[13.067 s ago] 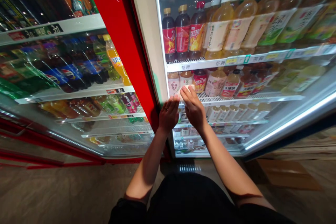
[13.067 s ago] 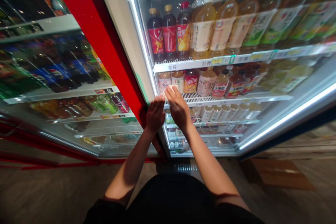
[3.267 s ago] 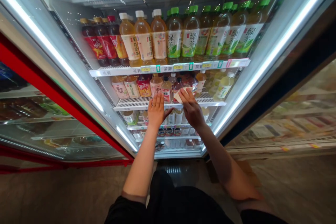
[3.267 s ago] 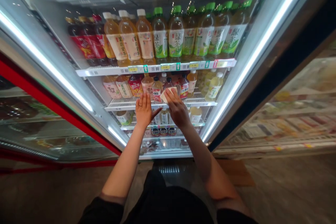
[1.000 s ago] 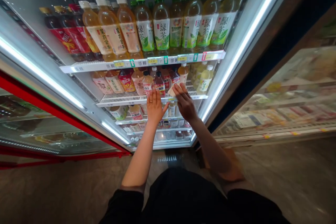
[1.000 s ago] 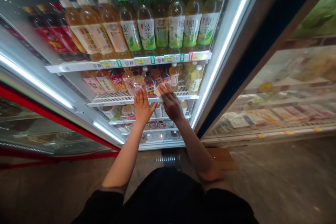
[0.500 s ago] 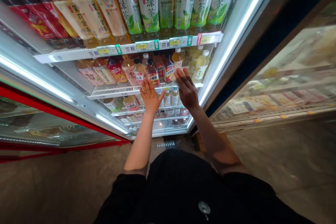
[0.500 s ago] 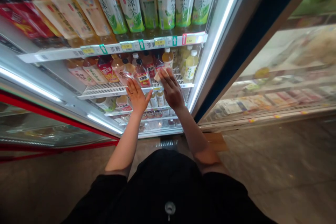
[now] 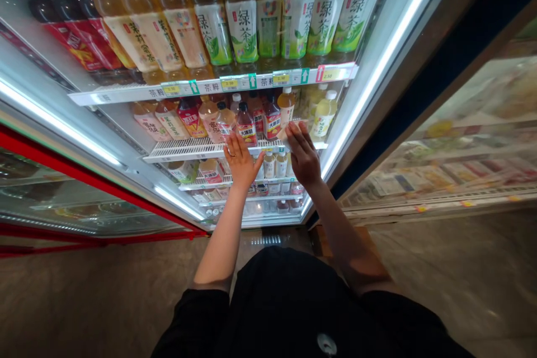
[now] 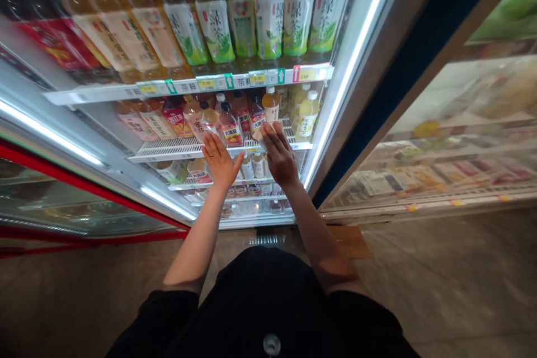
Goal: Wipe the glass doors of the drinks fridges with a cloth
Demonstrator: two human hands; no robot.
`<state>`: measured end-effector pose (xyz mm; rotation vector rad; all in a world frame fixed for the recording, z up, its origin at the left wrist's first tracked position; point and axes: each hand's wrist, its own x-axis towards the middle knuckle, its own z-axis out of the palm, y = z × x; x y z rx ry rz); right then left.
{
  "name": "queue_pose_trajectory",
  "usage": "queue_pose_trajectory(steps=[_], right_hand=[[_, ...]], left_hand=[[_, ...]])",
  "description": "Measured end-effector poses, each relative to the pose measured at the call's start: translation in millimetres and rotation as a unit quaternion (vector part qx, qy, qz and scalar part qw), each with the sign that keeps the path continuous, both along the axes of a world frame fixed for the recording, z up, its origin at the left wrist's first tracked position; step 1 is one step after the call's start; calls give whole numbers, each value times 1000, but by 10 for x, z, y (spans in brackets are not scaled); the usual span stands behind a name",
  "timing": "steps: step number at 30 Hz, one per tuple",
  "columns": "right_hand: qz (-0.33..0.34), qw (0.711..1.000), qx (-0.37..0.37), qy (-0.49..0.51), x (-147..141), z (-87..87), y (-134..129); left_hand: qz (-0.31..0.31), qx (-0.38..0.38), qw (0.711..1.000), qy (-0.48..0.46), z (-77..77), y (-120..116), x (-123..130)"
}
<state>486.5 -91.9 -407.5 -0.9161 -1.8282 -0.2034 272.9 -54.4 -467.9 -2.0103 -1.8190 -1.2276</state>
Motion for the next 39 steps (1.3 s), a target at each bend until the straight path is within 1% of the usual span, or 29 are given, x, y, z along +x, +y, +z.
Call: queue_pose_trajectory(steps=[3, 6, 9, 11, 13, 16, 18, 20, 23, 26, 29, 31, 33, 35, 37, 39], right_hand=[[-16, 1000, -13, 8, -13, -5, -7], [2, 999, -33, -28, -14, 62, -7], [14, 999, -22, -38, 44, 136, 3], [2, 1000, -11, -22, 94, 135, 7], [-18, 1000, -6, -7, 126, 92, 7], [-12, 1000, 4, -11, 135, 26, 13], [7, 1000, 18, -24, 143, 25, 28], [12, 999, 33, -25, 174, 52, 48], [-16, 999, 48, -7, 251, 73, 67], [-37, 998, 54, 4, 320, 29, 72], [-20, 998, 61, -12, 382, -8, 80], [-21, 998, 49, -36, 439, 7, 89], [-39, 998, 25, -53, 511, 42, 88], [-69, 997, 6, -46, 584, 63, 70], [-94, 995, -1, -27, 639, 51, 36], [-99, 995, -6, -19, 664, 15, 1]], left_hand=[[2, 18, 1000, 9, -37, 17, 4], [11, 32, 999, 16, -69, 43, 3], [21, 48, 998, 24, -87, 53, -10], [18, 60, 998, 24, -96, 40, -6], [5, 69, 997, 18, -110, 13, 34], [-45, 70, 996, 30, -132, -30, 189], [-86, 79, 992, 55, -130, -42, 342], [-110, 101, 986, 73, -106, -37, 502], [-139, 110, 981, 84, -49, -6, 697], [-164, 119, 974, 101, -17, 36, 807], [-153, 138, 972, 115, -29, 66, 854], [-140, 137, 974, 113, -46, 73, 865], [-136, 123, 977, 110, -56, 72, 867], [-134, 102, 980, 106, -53, 68, 866], [-130, 83, 983, 100, -42, 66, 865], [-125, 69, 985, 93, -26, 66, 864]])
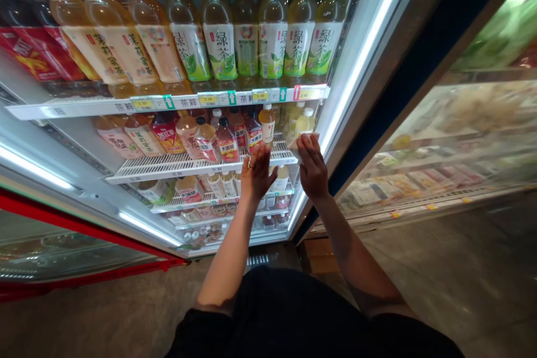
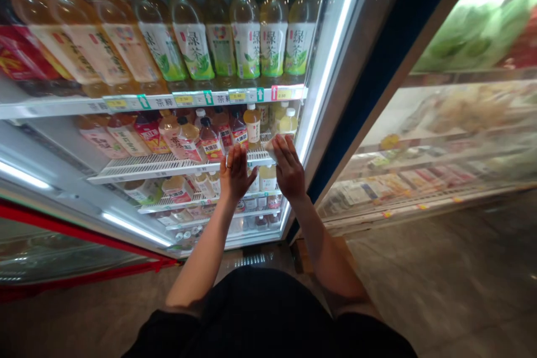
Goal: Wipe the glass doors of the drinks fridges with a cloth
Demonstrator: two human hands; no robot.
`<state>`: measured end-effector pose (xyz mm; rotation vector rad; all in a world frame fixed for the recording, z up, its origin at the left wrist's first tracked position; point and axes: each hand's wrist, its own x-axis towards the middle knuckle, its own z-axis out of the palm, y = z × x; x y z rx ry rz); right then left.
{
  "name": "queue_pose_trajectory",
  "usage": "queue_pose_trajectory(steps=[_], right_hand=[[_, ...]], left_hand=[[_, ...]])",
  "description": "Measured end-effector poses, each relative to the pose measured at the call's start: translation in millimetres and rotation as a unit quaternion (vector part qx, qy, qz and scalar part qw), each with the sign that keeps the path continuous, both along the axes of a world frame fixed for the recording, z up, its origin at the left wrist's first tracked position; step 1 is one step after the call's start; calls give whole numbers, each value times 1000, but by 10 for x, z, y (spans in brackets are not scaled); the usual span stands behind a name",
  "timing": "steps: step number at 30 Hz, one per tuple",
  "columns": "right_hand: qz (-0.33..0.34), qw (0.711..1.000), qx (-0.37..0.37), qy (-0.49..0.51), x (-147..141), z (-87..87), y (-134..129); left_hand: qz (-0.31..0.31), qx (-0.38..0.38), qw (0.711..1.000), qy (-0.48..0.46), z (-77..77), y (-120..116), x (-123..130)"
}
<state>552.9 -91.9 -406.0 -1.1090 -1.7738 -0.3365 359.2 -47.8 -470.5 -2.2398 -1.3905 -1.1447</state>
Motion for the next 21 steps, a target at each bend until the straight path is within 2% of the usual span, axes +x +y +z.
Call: queue_pose_trajectory(steps=[3, 6, 9, 12, 16, 21], right_hand=[[29, 999, -19, -18, 2, -25, -27], [48, 998, -34, -29, 24, 21, -16], [24, 999, -29, -10, 92, 52, 0], [-4, 1000, -5, 14, 159, 0, 0], [20, 1000, 5, 6, 231, -51, 11], [28, 999, 2, 23, 405, 35, 96]], left_hand=[[0, -9, 1000, -5, 27, -1, -4], [2, -20, 1000, -10, 52, -8, -8], [5, -29, 999, -14, 60, -9, -3], [7, -24, 1000, -18, 49, 6, 11], [23, -7, 1000, -14, 35, 11, 30], [39, -7, 999, 6, 38, -13, 19]])
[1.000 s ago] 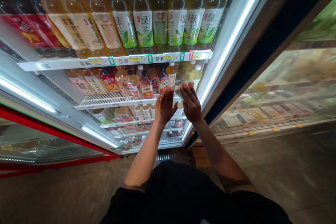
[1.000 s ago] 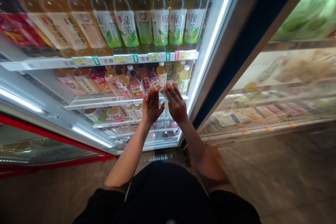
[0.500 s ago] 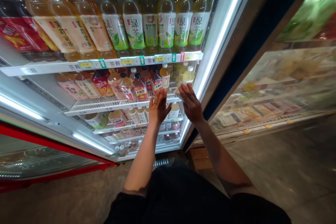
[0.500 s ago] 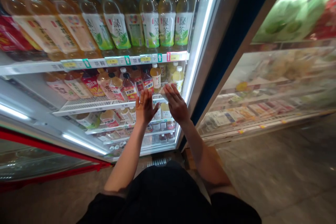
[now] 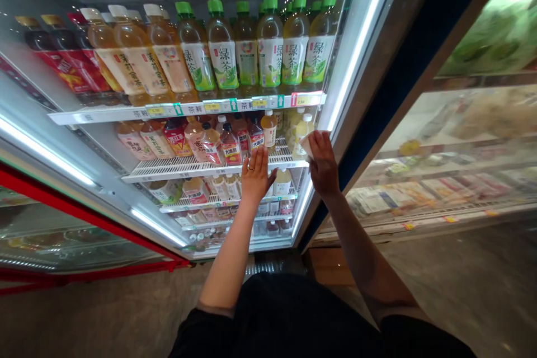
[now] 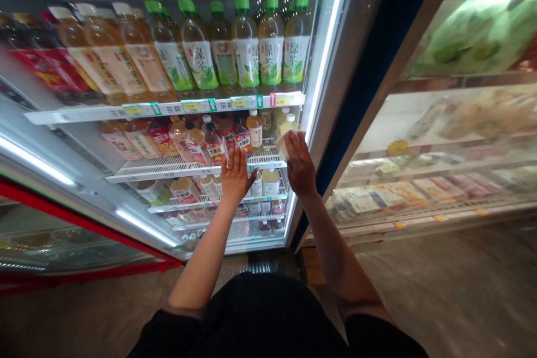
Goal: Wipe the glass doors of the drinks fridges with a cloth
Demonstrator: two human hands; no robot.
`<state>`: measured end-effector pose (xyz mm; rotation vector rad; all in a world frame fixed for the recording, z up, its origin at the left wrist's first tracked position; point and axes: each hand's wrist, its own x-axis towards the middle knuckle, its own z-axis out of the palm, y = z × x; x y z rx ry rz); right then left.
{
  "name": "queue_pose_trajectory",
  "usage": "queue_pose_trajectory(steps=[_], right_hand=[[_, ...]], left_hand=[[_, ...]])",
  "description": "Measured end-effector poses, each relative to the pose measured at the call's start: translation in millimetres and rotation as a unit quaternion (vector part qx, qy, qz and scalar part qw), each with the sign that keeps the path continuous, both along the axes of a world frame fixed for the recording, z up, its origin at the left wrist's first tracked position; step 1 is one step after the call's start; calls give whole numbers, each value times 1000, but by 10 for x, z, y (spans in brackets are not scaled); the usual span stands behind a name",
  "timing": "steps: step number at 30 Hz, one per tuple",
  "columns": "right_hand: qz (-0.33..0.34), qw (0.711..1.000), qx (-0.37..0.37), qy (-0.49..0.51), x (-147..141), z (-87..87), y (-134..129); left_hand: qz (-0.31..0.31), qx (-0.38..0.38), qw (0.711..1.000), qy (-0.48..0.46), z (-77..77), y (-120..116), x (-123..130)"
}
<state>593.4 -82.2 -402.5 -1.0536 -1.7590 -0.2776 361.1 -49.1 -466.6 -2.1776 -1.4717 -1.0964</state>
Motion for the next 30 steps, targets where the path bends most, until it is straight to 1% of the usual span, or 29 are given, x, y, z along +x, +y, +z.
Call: queue_pose_trajectory(steps=[2, 4, 7, 9, 12, 15, 17, 19, 23, 27, 30], right_hand=[[-8, 1000, 20, 22, 49, -5, 14], [-3, 999, 25, 27, 60, -41, 2], [13, 1000, 0, 11, 57, -80, -25], [17, 1000, -15, 2, 91, -67, -15], [3, 1000, -13, 16, 211, -29, 38], [-19, 998, 20, 59, 326, -51, 72], [-16, 996, 39, 74, 364, -97, 63], [-4, 997, 41, 68, 389, -129, 46], [7, 999, 22, 48, 501, -90, 51], [-21, 996, 21, 87, 620, -57, 44], [-25, 995, 22, 96, 559, -108, -22]], left_hand=[[2, 1, 1000, 5, -1, 4, -13], [5, 2, 1000, 8, -5, 11, -21], [15, 2, 1000, 10, -8, 6, -13], [23, 1, 1000, 13, -5, -20, 5], [36, 0, 999, 20, 14, -84, 37], [27, 4, 998, 51, 74, -138, 82], [8, 3, 997, 81, 145, -154, 139], [-8, 1, 994, 105, 231, -157, 226], [-31, -1, 991, 132, 376, -152, 454], [-38, -8, 991, 127, 407, -156, 622], [-32, -4, 993, 115, 386, -151, 665]])
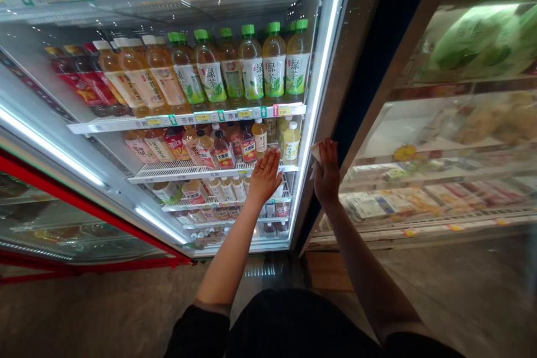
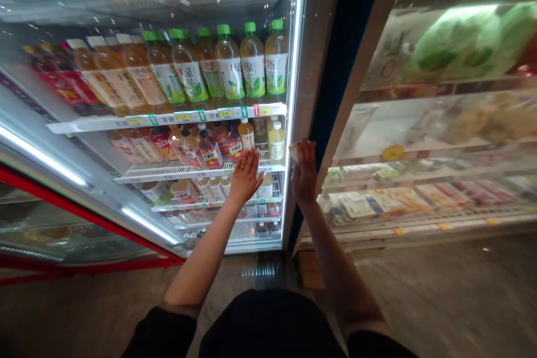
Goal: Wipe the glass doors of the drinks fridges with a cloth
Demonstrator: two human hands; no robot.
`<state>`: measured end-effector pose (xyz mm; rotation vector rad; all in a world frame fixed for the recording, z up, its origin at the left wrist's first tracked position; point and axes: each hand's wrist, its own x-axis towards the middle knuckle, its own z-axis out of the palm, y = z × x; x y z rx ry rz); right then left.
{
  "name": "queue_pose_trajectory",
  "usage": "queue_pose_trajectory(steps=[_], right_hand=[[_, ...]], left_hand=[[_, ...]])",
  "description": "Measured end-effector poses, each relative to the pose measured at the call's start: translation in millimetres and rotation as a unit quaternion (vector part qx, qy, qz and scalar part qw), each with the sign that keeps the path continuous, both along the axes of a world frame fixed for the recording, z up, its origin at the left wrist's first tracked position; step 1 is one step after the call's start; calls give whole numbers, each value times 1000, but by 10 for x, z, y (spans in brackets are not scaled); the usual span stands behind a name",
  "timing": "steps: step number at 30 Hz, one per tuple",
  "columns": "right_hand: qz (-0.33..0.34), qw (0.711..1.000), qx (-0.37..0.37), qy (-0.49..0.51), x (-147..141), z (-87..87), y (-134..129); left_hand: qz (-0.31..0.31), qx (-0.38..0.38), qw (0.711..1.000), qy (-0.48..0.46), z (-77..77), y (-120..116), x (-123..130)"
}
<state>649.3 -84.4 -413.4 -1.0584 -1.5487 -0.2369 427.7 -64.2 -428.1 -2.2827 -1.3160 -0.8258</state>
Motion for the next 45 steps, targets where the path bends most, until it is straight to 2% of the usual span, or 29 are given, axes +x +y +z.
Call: queue_pose_trajectory(steps=[3, 6, 9, 13, 16, 21, 25, 28, 31, 34, 37, 41, 45], right_hand=[[37, 998, -32, -45, -136, -19, -43], [65, 993, -51, -83, -207, 33, -17], [52, 996, -36, -66, -197, 65, 16], [40, 998, -16, -50, -173, -4, -12], [64, 994, -30, -86, -144, -58, -36], [36, 997, -42, -55, -87, -127, -51], [69, 993, -52, -77, -122, -165, -60], [90, 990, -45, -102, -114, -130, -27], [81, 992, -47, -87, -55, -106, 0], [70, 994, -53, -67, -26, -152, -14], [88, 990, -66, -89, -57, -197, -32], [116, 983, -72, -126, -69, -155, -4], [112, 986, -64, -109, -26, -182, 0]], left_hand=[[1, 4, 1000, -6, -17, 15, -1], [-1, -8, 1000, -8, -24, 32, -12], [-1, -16, 1000, -7, -32, 45, -12], [7, -10, 1000, -9, -56, 62, 15], [18, -9, 1000, 0, -81, 79, 28], [40, 14, 999, 21, -126, 109, 21], [47, 26, 998, 18, -145, 119, 24], [46, 26, 998, 17, -133, 106, 23], [43, 20, 999, 22, -108, 84, 16], [46, 12, 998, 29, -85, 67, 18], [57, 6, 998, 31, -71, 59, 28], [61, -2, 997, 35, -57, 50, 31], [62, -11, 997, 40, -43, 45, 26]])
